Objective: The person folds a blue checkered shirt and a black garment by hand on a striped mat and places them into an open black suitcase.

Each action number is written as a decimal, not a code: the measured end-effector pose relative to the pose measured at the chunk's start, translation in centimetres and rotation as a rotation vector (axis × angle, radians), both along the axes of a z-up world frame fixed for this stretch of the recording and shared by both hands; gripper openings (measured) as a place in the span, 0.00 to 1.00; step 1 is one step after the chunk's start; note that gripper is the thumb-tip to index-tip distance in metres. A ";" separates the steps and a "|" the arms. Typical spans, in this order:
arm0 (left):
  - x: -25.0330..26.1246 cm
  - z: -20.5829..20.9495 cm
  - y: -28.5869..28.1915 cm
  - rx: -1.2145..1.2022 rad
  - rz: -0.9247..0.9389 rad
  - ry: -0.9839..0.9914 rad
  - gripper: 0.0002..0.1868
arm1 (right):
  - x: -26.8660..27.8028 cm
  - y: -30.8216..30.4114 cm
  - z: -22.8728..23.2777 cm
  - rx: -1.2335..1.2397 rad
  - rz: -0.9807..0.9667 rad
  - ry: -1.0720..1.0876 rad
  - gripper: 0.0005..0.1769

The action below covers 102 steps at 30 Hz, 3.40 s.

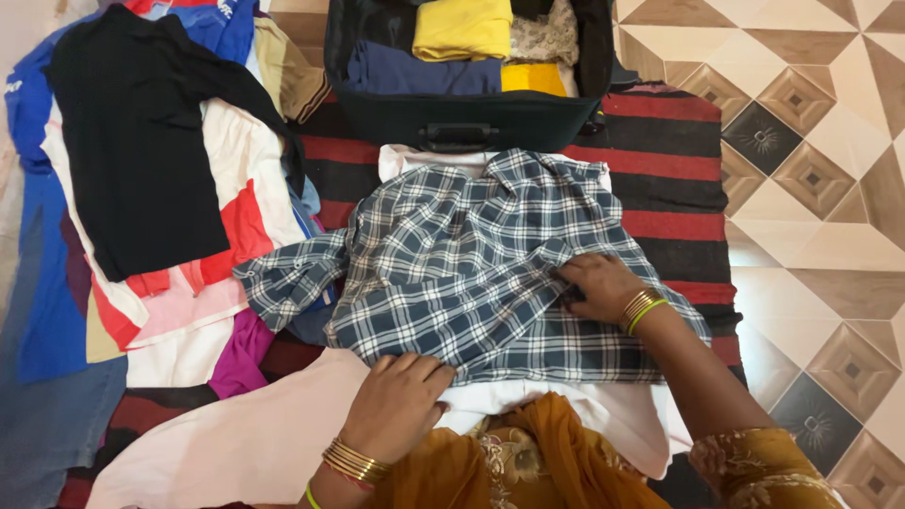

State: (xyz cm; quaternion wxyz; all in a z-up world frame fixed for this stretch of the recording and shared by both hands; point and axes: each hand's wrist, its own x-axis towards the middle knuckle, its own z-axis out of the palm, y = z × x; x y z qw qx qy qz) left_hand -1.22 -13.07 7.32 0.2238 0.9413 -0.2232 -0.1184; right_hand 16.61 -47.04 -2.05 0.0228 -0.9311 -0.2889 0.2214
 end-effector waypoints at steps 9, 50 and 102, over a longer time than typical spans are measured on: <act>0.2 -0.7 -0.6 0.040 0.007 -0.011 0.13 | 1.0 -0.8 -3.0 -0.022 -0.024 -0.419 0.12; -1.7 -2.9 3.8 0.046 0.071 -0.193 0.22 | -1.4 -5.1 -1.4 -0.025 -0.130 -0.275 0.21; 0.7 -2.6 4.8 -0.114 0.032 -0.356 0.23 | -6.7 -3.7 0.4 -0.014 -0.210 -0.132 0.27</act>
